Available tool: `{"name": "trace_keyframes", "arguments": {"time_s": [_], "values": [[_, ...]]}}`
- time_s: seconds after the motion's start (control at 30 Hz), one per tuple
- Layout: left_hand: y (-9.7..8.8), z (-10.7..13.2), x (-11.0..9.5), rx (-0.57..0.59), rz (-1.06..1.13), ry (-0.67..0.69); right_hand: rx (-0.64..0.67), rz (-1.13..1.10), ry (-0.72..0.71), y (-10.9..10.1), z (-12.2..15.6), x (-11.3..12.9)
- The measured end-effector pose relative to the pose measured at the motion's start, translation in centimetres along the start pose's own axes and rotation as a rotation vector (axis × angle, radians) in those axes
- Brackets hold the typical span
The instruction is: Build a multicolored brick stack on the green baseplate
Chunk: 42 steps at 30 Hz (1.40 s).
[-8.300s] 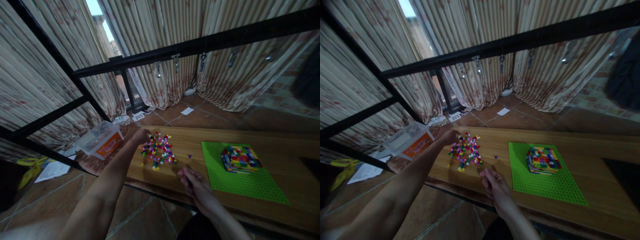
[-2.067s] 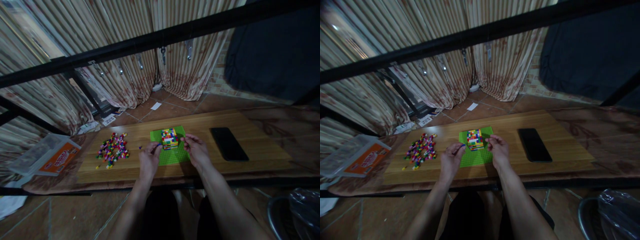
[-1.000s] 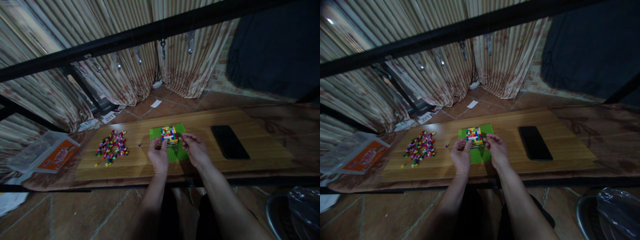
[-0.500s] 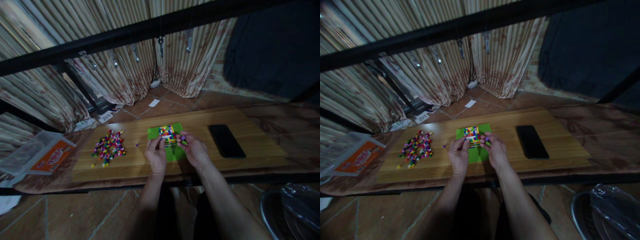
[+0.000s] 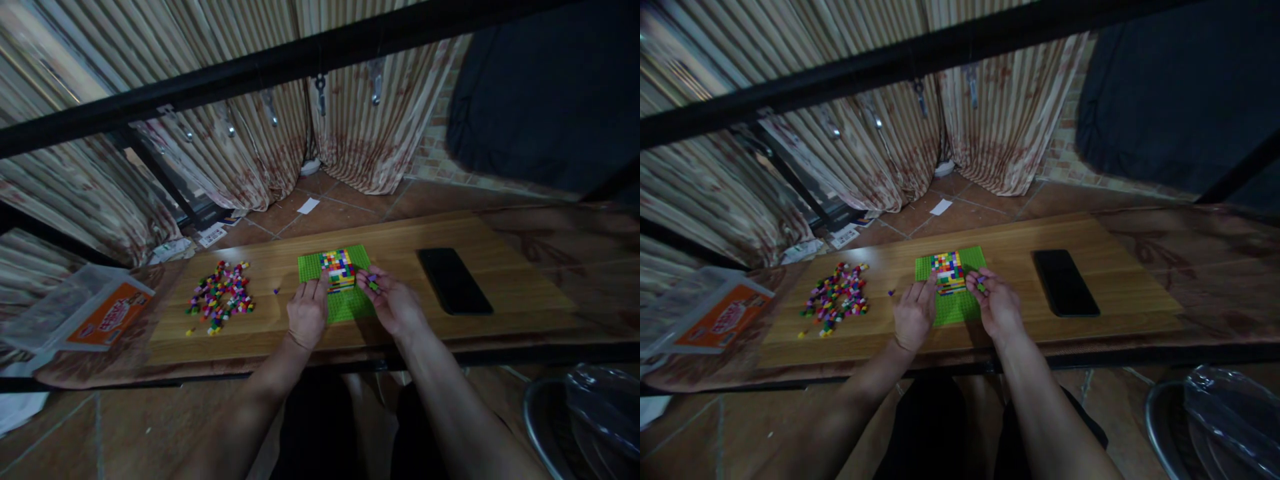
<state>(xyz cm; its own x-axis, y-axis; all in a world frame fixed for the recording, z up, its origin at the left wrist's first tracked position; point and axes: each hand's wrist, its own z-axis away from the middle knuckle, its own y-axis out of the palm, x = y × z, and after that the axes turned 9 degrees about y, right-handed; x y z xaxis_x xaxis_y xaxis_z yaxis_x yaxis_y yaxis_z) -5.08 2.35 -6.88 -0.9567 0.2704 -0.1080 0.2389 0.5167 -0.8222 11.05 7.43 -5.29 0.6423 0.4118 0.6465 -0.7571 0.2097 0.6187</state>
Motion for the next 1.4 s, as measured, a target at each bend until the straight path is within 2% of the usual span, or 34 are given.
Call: {"name": "trace_keyframes", "arguments": {"time_s": [0.1, 0.27, 0.4, 0.53, 0.63, 0.7, 0.83, 0.93, 1.03, 1.17, 1.4], "values": [[-0.7, -0.2, 0.1, 0.070, -0.033, 0.031, -0.002, -0.005, -0.057, -0.4, -0.2, -0.2], [-1.4, -0.7, -0.3, 0.075, 0.054, -0.036, 0.008, -0.011, -0.087, -0.2, 0.5, -0.1], [-1.9, -1.3, -0.4, 0.018, 0.196, -0.119, 0.025, -0.006, -0.070, 0.0, 1.4, 0.3], [-2.6, -1.7, -0.2, -0.084, 0.315, -0.189, 0.020, 0.120, -0.059, 0.0, 2.1, 0.7], [-3.2, -1.2, -0.7, -0.141, 0.418, -0.258, -0.017, 0.229, -0.098, 0.2, 2.4, 0.6], [-3.4, -0.4, -1.5, -0.157, 0.513, -0.309, 0.009, 0.284, -0.120, 0.5, 2.7, 0.2], [-3.4, 1.0, -3.7, -0.153, 0.734, -0.386, 0.142, 0.365, -0.092, 1.3, 3.5, -0.9], [-3.3, 1.2, -4.6, -0.158, 0.785, -0.373, 0.210, 0.415, -0.063, 1.7, 4.0, -1.4], [-3.2, 1.0, -4.4, -0.158, 0.777, -0.357, 0.239, 0.467, -0.046, 1.7, 3.9, -1.6], [-2.9, 0.7, -3.7, -0.160, 0.764, -0.398, 0.254, 0.548, -0.067, 1.4, 3.5, -1.6], [-2.3, 0.2, -3.6, -0.229, 0.891, -0.497, 0.195, 0.553, -0.164, 1.7, 3.0, -1.9]]}}
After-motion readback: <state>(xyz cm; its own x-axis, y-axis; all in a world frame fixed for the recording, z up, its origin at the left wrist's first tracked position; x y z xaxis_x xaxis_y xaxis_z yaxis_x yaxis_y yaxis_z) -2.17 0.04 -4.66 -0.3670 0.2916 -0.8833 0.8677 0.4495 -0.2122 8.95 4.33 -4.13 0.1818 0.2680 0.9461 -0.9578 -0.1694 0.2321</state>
